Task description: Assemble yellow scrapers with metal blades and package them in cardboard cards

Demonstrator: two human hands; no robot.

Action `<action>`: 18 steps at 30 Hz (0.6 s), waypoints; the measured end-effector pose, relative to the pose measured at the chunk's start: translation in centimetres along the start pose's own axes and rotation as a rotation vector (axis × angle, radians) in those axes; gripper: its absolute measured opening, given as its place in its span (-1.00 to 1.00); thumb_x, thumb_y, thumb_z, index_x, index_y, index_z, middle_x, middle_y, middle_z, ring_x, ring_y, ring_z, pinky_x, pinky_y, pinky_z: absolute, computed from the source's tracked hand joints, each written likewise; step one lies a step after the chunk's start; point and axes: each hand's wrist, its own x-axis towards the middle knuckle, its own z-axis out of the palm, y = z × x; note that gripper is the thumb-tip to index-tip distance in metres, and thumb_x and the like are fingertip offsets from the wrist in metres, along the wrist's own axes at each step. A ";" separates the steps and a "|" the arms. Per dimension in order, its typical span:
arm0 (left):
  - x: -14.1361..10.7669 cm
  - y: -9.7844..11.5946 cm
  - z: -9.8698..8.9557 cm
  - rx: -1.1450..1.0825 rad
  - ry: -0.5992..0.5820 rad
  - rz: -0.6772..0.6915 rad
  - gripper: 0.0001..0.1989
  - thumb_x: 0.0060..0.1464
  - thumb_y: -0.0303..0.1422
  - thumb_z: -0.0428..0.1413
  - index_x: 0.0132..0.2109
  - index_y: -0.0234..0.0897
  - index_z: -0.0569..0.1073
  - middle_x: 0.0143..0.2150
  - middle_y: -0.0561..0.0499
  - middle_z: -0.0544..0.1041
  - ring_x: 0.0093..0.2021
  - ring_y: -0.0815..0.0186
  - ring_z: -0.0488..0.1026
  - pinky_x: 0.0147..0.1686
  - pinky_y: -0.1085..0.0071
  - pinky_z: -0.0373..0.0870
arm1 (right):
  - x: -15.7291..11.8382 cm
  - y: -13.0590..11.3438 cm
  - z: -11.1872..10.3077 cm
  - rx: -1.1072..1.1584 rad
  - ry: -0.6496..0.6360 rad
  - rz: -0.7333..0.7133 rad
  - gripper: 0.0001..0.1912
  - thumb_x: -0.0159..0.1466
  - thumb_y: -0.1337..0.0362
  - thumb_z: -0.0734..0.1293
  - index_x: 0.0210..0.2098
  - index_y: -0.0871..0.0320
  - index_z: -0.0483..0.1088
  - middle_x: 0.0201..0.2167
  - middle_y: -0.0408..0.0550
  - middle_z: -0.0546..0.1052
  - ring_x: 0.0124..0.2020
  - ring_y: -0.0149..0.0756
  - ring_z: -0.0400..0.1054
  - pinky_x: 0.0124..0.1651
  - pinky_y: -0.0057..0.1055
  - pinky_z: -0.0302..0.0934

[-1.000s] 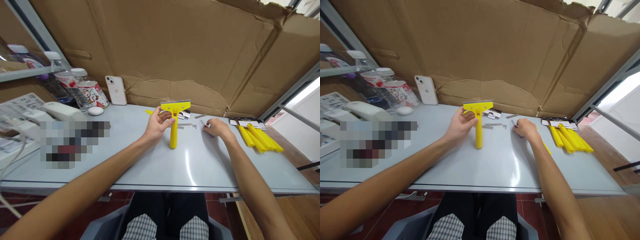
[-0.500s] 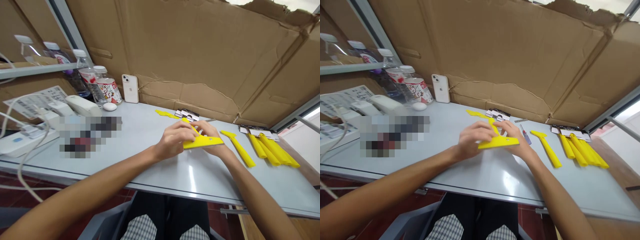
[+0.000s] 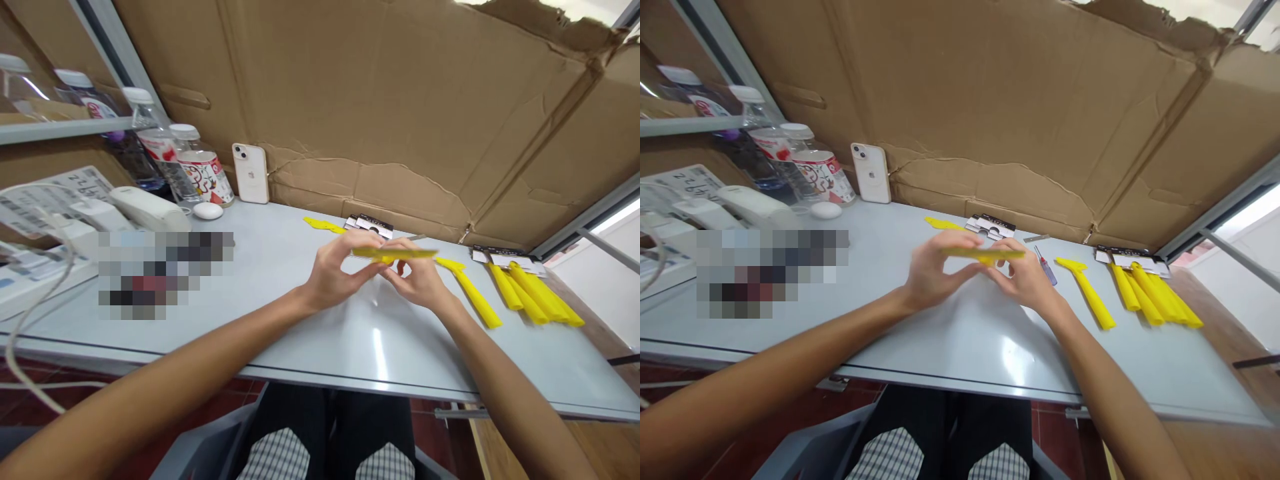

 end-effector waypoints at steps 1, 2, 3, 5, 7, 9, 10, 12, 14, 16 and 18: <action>-0.1 -0.4 -0.1 -0.021 0.030 -0.108 -0.55 0.20 -0.36 0.44 0.16 -0.13 0.50 0.04 -0.08 0.68 -0.06 0.24 0.70 -0.06 0.28 0.69 | 0.1 -0.3 0.1 0.010 -0.013 0.046 -0.86 0.43 0.15 0.44 -0.13 0.09 0.54 -0.28 -0.04 0.59 -0.39 -0.30 0.44 -0.37 -0.36 0.37; -0.1 -1.0 -0.2 -0.049 0.049 -0.230 -0.48 0.17 -0.29 0.46 0.20 -0.14 0.48 0.08 -0.09 0.65 -0.10 0.26 0.70 -0.10 0.31 0.69 | 0.2 -0.5 0.2 0.026 -0.029 0.102 -0.83 0.42 0.13 0.44 -0.19 0.10 0.52 -0.38 -0.09 0.55 -0.45 -0.34 0.39 -0.38 -0.36 0.35; -0.2 -1.6 -0.3 -0.085 0.056 -0.350 -0.39 0.14 -0.22 0.48 0.24 -0.15 0.45 0.09 -0.09 0.63 -0.16 0.29 0.69 -0.13 0.33 0.69 | 0.2 -0.8 0.2 0.060 -0.047 0.171 -0.79 0.42 0.10 0.44 -0.23 0.10 0.50 -0.44 -0.13 0.52 -0.49 -0.35 0.36 -0.38 -0.36 0.35; -0.4 -2.8 -0.7 -0.123 0.080 -0.564 -0.27 0.07 -0.15 0.50 0.30 -0.14 0.40 0.17 -0.13 0.57 -0.19 0.31 0.68 -0.17 0.33 0.68 | 0.3 -1.1 0.4 0.198 -0.085 0.346 -0.72 0.40 0.02 0.45 -0.22 0.11 0.47 -0.44 -0.13 0.52 -0.49 -0.34 0.39 -0.41 -0.38 0.37; -0.5 -4.0 -1.1 -0.103 0.103 -0.727 -0.24 0.05 -0.14 0.48 0.31 -0.14 0.38 0.21 -0.17 0.53 -0.17 0.30 0.67 -0.22 0.34 0.65 | 0.2 -1.0 0.6 0.356 -0.126 0.529 -0.63 0.37 -0.06 0.47 -0.13 0.10 0.45 -0.39 -0.12 0.55 -0.49 -0.32 0.44 -0.50 -0.40 0.35; -0.5 -5.0 -1.7 -0.045 0.095 -0.821 -0.32 0.07 -0.16 0.43 0.27 -0.18 0.40 0.19 -0.18 0.55 -0.15 0.25 0.67 -0.22 0.32 0.63 | 0.1 -0.4 0.8 0.439 -0.170 0.668 -0.56 0.35 -0.10 0.50 -0.06 0.10 0.43 -0.40 -0.14 0.56 -0.53 -0.33 0.43 -0.58 -0.42 0.32; -0.5 -5.4 -2.0 0.005 0.085 -0.853 -0.36 0.09 -0.17 0.40 0.25 -0.20 0.42 0.16 -0.18 0.57 -0.14 0.23 0.67 -0.21 0.31 0.62 | 0.1 0.1 0.9 0.449 -0.190 0.721 -0.55 0.35 -0.10 0.50 -0.05 0.11 0.43 -0.43 -0.16 0.55 -0.57 -0.34 0.42 -0.60 -0.43 0.30; -0.5 -6.0 -2.6 0.138 0.052 -0.891 -0.43 0.10 -0.21 0.36 0.21 -0.23 0.45 0.13 -0.18 0.60 -0.12 0.19 0.66 -0.20 0.29 0.59 | 0.0 1.0 0.8 0.468 -0.224 0.808 -0.56 0.34 -0.09 0.53 -0.10 0.12 0.43 -0.49 -0.16 0.54 -0.60 -0.36 0.40 -0.61 -0.44 0.30; -0.6 -6.5 -3.2 0.278 0.000 -0.884 -0.50 0.13 -0.24 0.32 0.18 -0.23 0.48 0.11 -0.17 0.63 -0.08 0.17 0.65 -0.16 0.28 0.58 | 0.0 1.9 0.7 0.524 -0.255 0.882 -0.55 0.30 -0.07 0.57 -0.16 0.13 0.42 -0.53 -0.15 0.53 -0.61 -0.35 0.40 -0.62 -0.45 0.31; -0.9 -6.9 -3.5 0.388 -0.075 -0.856 -0.56 0.14 -0.29 0.28 0.15 -0.24 0.51 0.10 -0.16 0.65 -0.07 0.15 0.64 -0.14 0.26 0.58 | 0.1 2.5 0.5 0.597 -0.282 0.936 -0.55 0.28 -0.05 0.60 -0.19 0.13 0.41 -0.55 -0.13 0.53 -0.60 -0.35 0.40 -0.63 -0.46 0.32; -1.2 -7.4 -3.7 0.467 -0.152 -0.833 -0.59 0.15 -0.33 0.25 0.14 -0.26 0.53 0.09 -0.17 0.67 -0.06 0.12 0.64 -0.08 0.21 0.59 | 0.2 2.9 0.3 0.653 -0.294 0.973 -0.54 0.27 -0.03 0.61 -0.20 0.14 0.40 -0.56 -0.14 0.52 -0.60 -0.36 0.39 -0.63 -0.47 0.32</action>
